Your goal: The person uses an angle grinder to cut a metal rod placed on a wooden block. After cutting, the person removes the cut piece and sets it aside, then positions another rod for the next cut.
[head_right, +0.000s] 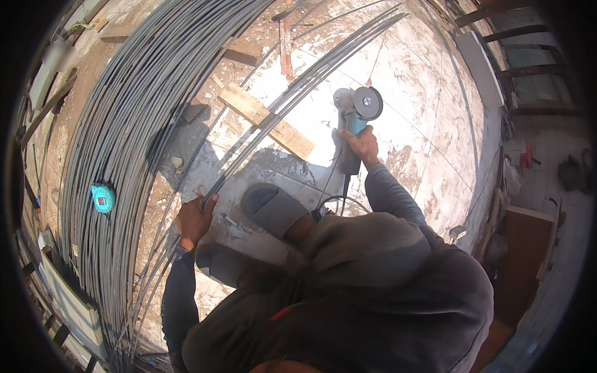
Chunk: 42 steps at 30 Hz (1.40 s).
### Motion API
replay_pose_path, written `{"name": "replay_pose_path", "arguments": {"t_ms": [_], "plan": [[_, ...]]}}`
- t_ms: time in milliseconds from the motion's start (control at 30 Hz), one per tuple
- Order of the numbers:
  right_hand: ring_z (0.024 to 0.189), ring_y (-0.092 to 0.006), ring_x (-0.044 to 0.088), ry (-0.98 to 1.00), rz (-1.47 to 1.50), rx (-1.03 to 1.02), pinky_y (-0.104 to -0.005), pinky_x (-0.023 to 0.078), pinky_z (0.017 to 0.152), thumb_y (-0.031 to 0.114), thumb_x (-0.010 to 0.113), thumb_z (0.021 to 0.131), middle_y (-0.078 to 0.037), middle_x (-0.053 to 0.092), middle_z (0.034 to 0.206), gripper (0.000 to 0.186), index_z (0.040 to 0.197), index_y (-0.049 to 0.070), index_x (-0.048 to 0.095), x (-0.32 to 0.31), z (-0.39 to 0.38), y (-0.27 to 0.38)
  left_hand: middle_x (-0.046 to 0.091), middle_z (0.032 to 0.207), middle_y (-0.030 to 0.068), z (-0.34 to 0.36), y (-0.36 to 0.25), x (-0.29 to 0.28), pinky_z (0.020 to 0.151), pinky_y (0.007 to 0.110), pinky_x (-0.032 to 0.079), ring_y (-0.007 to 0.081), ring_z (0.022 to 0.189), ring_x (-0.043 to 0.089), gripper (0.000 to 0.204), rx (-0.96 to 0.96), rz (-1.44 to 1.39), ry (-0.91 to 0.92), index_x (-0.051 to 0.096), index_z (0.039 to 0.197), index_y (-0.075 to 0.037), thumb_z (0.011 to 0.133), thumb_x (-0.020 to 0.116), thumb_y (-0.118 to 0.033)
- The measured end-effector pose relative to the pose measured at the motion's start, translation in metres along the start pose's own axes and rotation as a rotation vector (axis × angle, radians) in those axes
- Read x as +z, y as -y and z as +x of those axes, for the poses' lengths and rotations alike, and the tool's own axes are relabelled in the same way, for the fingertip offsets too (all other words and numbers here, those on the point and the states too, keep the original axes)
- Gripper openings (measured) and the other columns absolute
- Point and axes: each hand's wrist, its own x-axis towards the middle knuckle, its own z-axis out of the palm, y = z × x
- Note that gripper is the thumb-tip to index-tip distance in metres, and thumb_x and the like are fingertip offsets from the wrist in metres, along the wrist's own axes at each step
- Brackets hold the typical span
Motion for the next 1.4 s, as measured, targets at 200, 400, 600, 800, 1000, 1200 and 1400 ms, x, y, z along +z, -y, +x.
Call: {"name": "replay_pose_path", "arguments": {"t_ms": [200, 400, 600, 800, 1000, 1200, 1400], "plan": [[0.108, -0.0404, 0.061, -0.184, -0.038, 0.091, -0.0459, 0.049, 0.091, 0.07, 0.071, 0.071, -0.032, 0.056, 0.117, 0.101, 0.122, -0.013, 0.043, -0.006, -0.021, 0.005, 0.064, 0.065, 0.0226, 0.003, 0.002, -0.006, 0.057, 0.05, 0.049, 0.0415, 0.066, 0.066, 0.065, -0.014, 0.002, 0.037, 0.071, 0.082, -0.003, 0.092, 0.05, -0.065], [0.111, -0.0358, 0.05, -0.62, -0.235, -0.515, -0.0472, 0.042, 0.093, 0.046, 0.074, 0.079, -0.02, 0.049, 0.121, 0.069, 0.126, 0.003, 0.048, -0.054, -0.032, 0.04, 0.059, 0.059, 0.0194, -0.003, 0.002, -0.015, 0.055, 0.047, 0.045, 0.0403, 0.06, 0.062, 0.063, 0.016, 0.015, -0.108, 0.069, 0.079, -0.004, 0.091, 0.053, -0.064], [0.135, -0.032, 0.038, -0.624, -0.445, -0.999, -0.0466, 0.035, 0.111, 0.031, 0.077, 0.078, -0.01, 0.043, 0.143, 0.066, 0.135, 0.018, 0.047, -0.093, 0.037, 0.16, 0.055, 0.055, 0.0194, -0.019, -0.017, -0.06, 0.05, 0.045, 0.041, 0.0404, 0.055, 0.058, 0.06, 0.071, 0.039, -0.078, 0.067, 0.077, -0.002, 0.09, 0.059, -0.06], [0.089, -0.0268, 0.059, -0.642, -0.38, -1.164, -0.0423, 0.044, 0.097, 0.029, 0.072, 0.079, -0.008, 0.06, 0.08, 0.023, 0.081, 0.01, 0.06, -0.122, 0.105, 0.215, 0.044, 0.048, 0.0117, -0.047, -0.039, -0.116, 0.044, 0.037, 0.029, 0.0209, 0.041, 0.042, 0.048, 0.14, -0.057, -0.134, 0.066, 0.079, 0.0, 0.092, 0.065, -0.046], [0.061, -0.0243, 0.05, -0.795, -0.049, -1.312, -0.0413, 0.045, 0.066, 0.031, 0.064, 0.086, -0.008, 0.046, 0.055, 0.036, 0.06, 0.007, 0.055, -0.14, 0.114, 0.255, 0.044, 0.043, 0.0126, -0.063, -0.056, -0.169, 0.041, 0.039, 0.028, 0.0248, 0.034, 0.043, 0.044, 0.158, -0.088, -0.216, 0.068, 0.078, 0.004, 0.091, 0.068, -0.039], [0.059, -0.0174, 0.044, -0.788, -0.224, -1.371, -0.0348, 0.039, 0.059, 0.058, 0.061, 0.09, -0.004, 0.036, 0.058, 0.055, 0.062, 0.012, 0.052, -0.164, 0.126, 0.274, 0.042, 0.044, 0.0108, -0.06, -0.05, -0.171, 0.042, 0.038, 0.028, 0.0233, 0.036, 0.042, 0.043, 0.165, -0.129, -0.226, 0.067, 0.077, 0.004, 0.091, 0.069, -0.037], [0.05, -0.0284, 0.044, -0.929, -0.102, -1.245, -0.0437, 0.032, 0.05, 0.056, 0.076, 0.072, -0.009, 0.042, 0.053, 0.061, 0.053, 0.011, 0.04, -0.158, 0.148, 0.256, 0.04, 0.048, 0.0093, -0.077, -0.071, -0.18, 0.043, 0.036, 0.026, 0.0177, 0.041, 0.035, 0.039, 0.251, -0.076, -0.31, 0.063, 0.075, 0.005, 0.088, 0.073, -0.03]]}}
